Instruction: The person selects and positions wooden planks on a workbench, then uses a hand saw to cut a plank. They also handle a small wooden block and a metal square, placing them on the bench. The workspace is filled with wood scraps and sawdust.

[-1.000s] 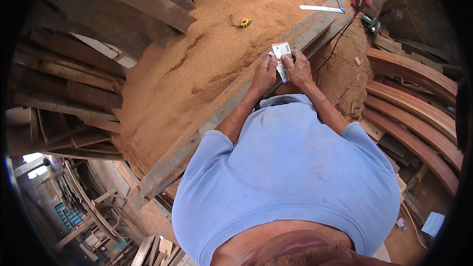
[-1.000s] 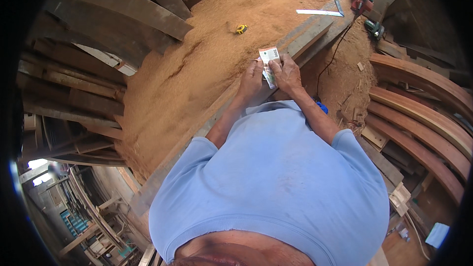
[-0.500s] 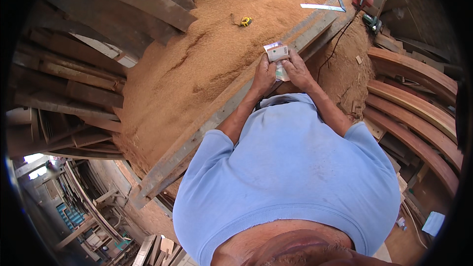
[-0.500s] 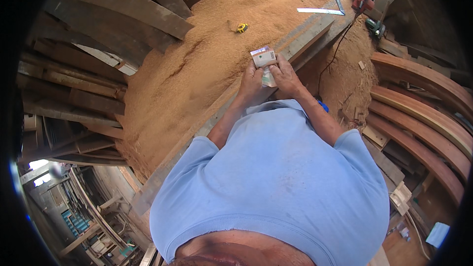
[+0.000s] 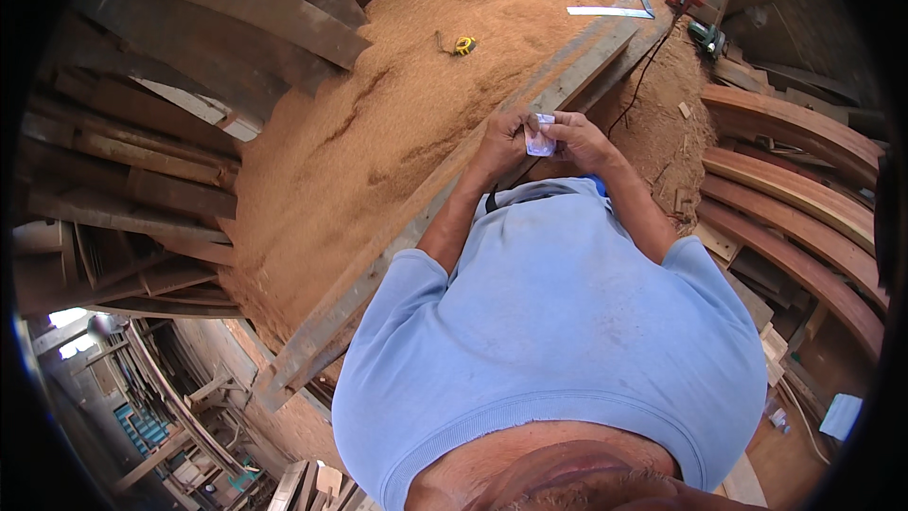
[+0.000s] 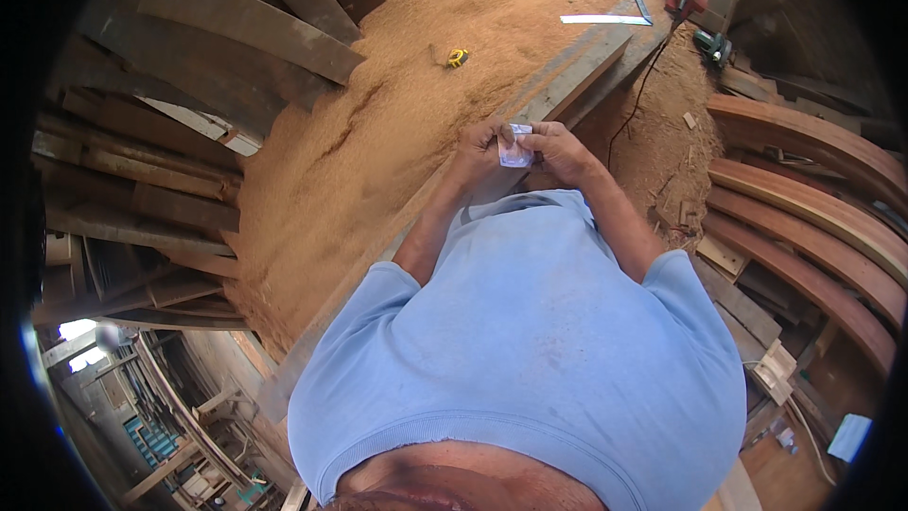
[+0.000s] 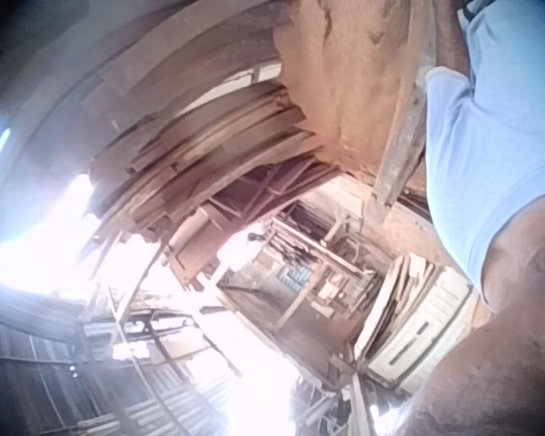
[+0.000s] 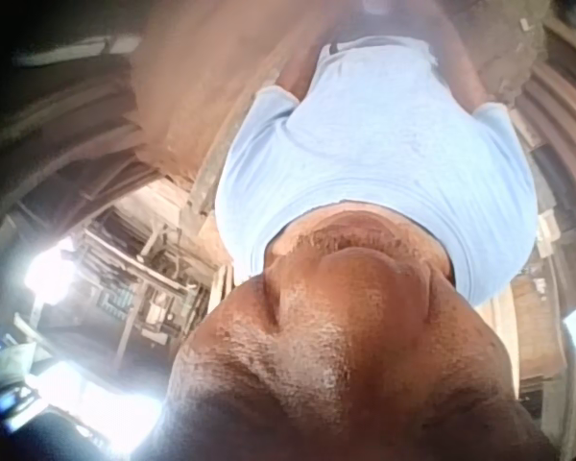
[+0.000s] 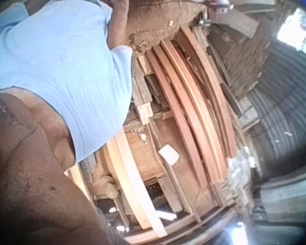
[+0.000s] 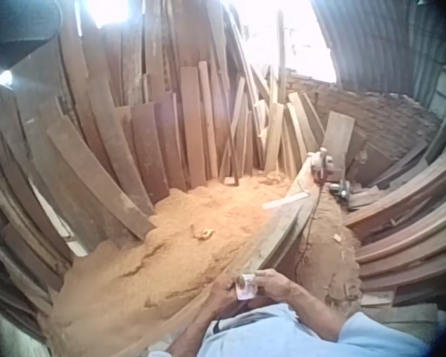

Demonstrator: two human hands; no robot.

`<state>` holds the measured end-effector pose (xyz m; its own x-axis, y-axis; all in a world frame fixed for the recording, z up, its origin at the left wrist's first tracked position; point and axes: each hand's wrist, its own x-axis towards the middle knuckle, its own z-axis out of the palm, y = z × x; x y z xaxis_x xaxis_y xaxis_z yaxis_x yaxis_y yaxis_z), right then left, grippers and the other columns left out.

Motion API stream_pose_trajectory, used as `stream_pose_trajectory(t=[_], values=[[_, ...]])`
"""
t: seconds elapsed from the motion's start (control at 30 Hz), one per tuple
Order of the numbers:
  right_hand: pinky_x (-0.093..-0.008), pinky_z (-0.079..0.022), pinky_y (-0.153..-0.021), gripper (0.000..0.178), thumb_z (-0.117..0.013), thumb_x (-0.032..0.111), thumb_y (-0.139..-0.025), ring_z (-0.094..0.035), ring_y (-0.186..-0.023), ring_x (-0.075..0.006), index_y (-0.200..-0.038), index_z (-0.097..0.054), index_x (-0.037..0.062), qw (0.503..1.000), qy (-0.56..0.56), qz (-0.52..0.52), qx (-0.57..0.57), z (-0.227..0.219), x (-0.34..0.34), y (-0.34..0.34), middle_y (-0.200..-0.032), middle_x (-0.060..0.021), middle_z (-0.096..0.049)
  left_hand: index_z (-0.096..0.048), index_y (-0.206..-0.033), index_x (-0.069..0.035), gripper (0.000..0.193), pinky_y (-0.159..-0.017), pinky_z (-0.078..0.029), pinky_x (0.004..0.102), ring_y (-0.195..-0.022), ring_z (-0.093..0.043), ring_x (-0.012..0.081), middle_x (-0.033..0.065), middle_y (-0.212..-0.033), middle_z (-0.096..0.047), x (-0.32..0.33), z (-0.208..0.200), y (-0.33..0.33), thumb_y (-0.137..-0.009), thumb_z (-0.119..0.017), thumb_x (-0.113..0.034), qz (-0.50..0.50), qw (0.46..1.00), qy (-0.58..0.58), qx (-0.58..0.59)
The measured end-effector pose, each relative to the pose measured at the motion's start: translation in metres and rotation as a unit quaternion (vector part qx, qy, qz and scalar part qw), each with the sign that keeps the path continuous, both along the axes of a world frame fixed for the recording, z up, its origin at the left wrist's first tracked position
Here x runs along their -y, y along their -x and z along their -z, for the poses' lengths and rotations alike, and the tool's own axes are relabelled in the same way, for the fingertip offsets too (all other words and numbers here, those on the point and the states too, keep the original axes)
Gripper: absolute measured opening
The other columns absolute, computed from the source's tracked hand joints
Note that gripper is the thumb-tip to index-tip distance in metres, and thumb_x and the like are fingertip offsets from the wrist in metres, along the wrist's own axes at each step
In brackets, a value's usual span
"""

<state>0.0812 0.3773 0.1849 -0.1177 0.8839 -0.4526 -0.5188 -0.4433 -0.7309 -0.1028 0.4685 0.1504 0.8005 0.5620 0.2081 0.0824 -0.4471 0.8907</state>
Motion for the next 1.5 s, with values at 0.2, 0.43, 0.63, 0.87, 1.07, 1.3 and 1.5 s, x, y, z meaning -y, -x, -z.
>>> stream_pose_trajectory(t=[0.2, 0.43, 0.63, 0.87, 1.07, 1.3, 1.5], values=[[-0.0256, -0.054, -0.073, 0.021, -0.062, 0.014, -0.097, -0.064, -0.083, -0.0079, -0.110, -0.065, -0.0010, 0.962, -0.095, 0.001, 0.256, 0.023, -0.004, -0.011, -0.094, -0.0043, -0.068, -0.052, -0.117, -0.004, 0.024, -0.076, -0.052, 0.0320, -0.089, -0.062, 0.0165, 0.0138, -0.100, -0.061, 0.020, -0.038, -0.011, -0.106, -0.044, -0.024, -0.180, 0.890, 0.414, 0.072], [-0.0267, -0.052, -0.071, 0.020, -0.062, 0.014, -0.093, -0.063, -0.083, -0.0092, -0.102, -0.067, -0.0035, 0.989, -0.072, 0.129, 0.021, 0.004, 0.019, -0.012, -0.084, -0.0027, -0.066, -0.052, -0.120, -0.001, 0.035, -0.085, -0.051, 0.0407, -0.095, -0.064, 0.0268, 0.0171, -0.103, -0.064, 0.028, -0.010, -0.034, -0.104, -0.047, -0.032, -0.048, 0.966, 0.241, -0.084], [-0.0382, -0.053, -0.074, 0.020, -0.060, 0.009, -0.080, -0.069, -0.083, -0.0257, -0.096, -0.071, 0.0022, 0.790, -0.015, -0.009, 0.613, 0.048, 0.110, -0.131, -0.084, -0.0143, -0.069, -0.062, -0.123, -0.006, 0.030, -0.093, -0.051, 0.0384, -0.109, -0.065, 0.0275, 0.0155, -0.116, -0.068, 0.021, -0.049, -0.040, -0.102, -0.050, -0.024, 0.088, 0.957, 0.107, -0.255], [-0.0426, -0.053, -0.067, 0.027, -0.062, 0.014, -0.073, -0.069, -0.074, -0.0330, -0.095, -0.077, 0.0104, 0.763, 0.093, -0.234, 0.595, 0.068, 0.210, -0.112, -0.081, -0.0208, -0.071, -0.063, -0.125, -0.011, 0.032, -0.091, -0.052, 0.0418, -0.107, -0.067, 0.0343, 0.0183, -0.115, -0.069, 0.029, -0.002, -0.105, -0.094, -0.059, -0.018, 0.388, 0.878, 0.065, -0.273], [-0.0453, -0.054, -0.072, 0.035, -0.059, 0.012, -0.071, -0.070, -0.079, -0.0366, -0.101, -0.076, 0.0068, 0.793, 0.113, -0.126, 0.586, 0.077, 0.222, -0.088, -0.090, -0.0230, -0.071, -0.059, -0.137, -0.023, 0.056, -0.097, -0.050, 0.0457, -0.116, -0.063, 0.0380, 0.0197, -0.125, -0.066, 0.102, 0.009, -0.143, -0.082, -0.064, -0.017, 0.547, 0.755, -0.067, -0.356], [-0.0443, -0.055, -0.077, 0.043, -0.059, 0.008, -0.066, -0.069, -0.086, -0.0393, -0.106, -0.074, 0.0033, 0.839, 0.065, -0.156, 0.517, 0.131, 0.245, -0.070, -0.094, -0.0254, -0.071, -0.065, -0.125, -0.016, 0.045, -0.091, -0.052, 0.0458, -0.110, -0.064, 0.0372, 0.0183, -0.116, -0.068, 0.115, 0.045, -0.155, -0.081, -0.062, -0.014, 0.611, 0.725, -0.156, -0.275], [-0.0457, -0.054, -0.077, 0.032, -0.059, 0.010, -0.072, -0.069, -0.086, -0.0387, -0.100, -0.073, 0.0028, 0.835, 0.037, -0.102, 0.539, 0.125, 0.244, -0.067, -0.092, -0.0247, -0.070, -0.065, -0.106, -0.008, 0.023, -0.083, -0.052, 0.0472, -0.101, -0.064, 0.0396, 0.0194, -0.103, -0.066, 0.095, 0.037, -0.165, -0.084, -0.060, -0.008, 0.457, 0.869, -0.099, -0.161]])
